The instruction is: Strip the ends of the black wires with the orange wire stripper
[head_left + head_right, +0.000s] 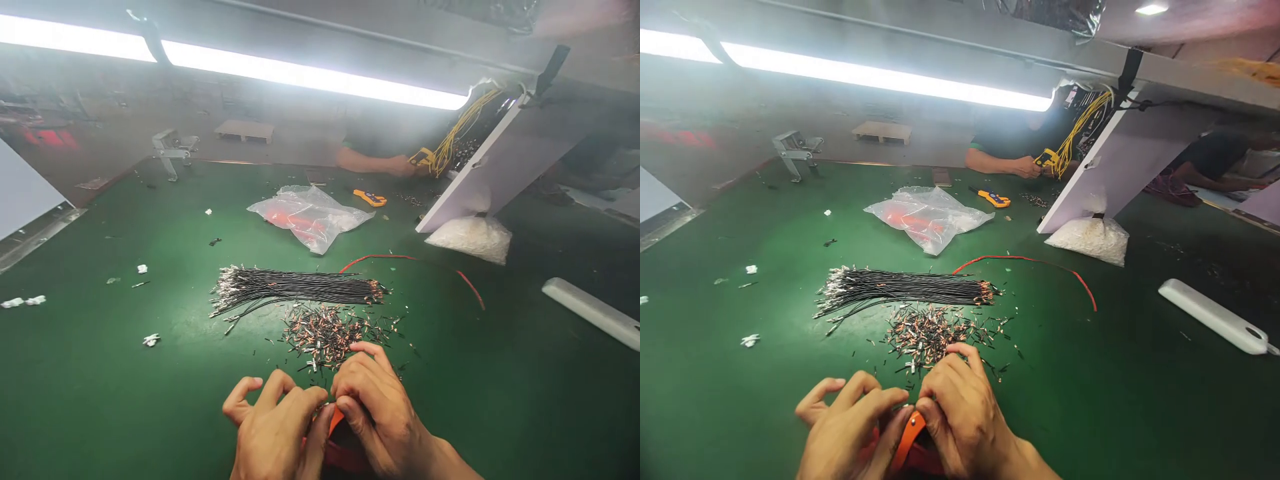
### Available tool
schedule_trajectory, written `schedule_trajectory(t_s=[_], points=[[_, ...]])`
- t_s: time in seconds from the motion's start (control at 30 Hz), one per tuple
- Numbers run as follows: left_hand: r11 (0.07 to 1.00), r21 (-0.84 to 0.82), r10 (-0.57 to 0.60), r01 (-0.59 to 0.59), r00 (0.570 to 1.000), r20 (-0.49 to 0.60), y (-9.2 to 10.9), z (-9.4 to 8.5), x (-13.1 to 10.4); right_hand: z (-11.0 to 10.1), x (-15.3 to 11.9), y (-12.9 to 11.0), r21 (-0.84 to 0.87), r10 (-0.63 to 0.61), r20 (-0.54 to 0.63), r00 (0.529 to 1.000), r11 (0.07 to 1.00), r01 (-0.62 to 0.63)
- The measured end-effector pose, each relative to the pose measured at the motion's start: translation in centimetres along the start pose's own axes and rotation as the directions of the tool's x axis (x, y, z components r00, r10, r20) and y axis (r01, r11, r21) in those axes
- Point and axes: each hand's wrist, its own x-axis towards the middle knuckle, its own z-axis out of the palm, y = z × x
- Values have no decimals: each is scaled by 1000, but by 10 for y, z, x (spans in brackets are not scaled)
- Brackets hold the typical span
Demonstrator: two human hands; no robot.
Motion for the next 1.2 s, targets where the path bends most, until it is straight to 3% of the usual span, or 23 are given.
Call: schedule_trajectory(t_s=[0.6, 0.83, 1.03, 1.2], points=[[996, -87, -28, 26, 999, -20, 1, -6, -2, 1, 4, 0, -18, -23, -54, 998, 1000, 22], [988, -155, -17, 5, 997, -79, -3, -7, -3, 5, -1, 2, 21, -21, -40, 999, 1000, 22], [992, -127, 5, -7, 1000, -11, -1, -7, -2, 4, 0, 3, 8, -29, -66, 997, 1000, 29], [993, -114, -20, 13, 998, -59, -4, -6, -2, 2, -1, 3, 39, -19, -57, 998, 999, 21]])
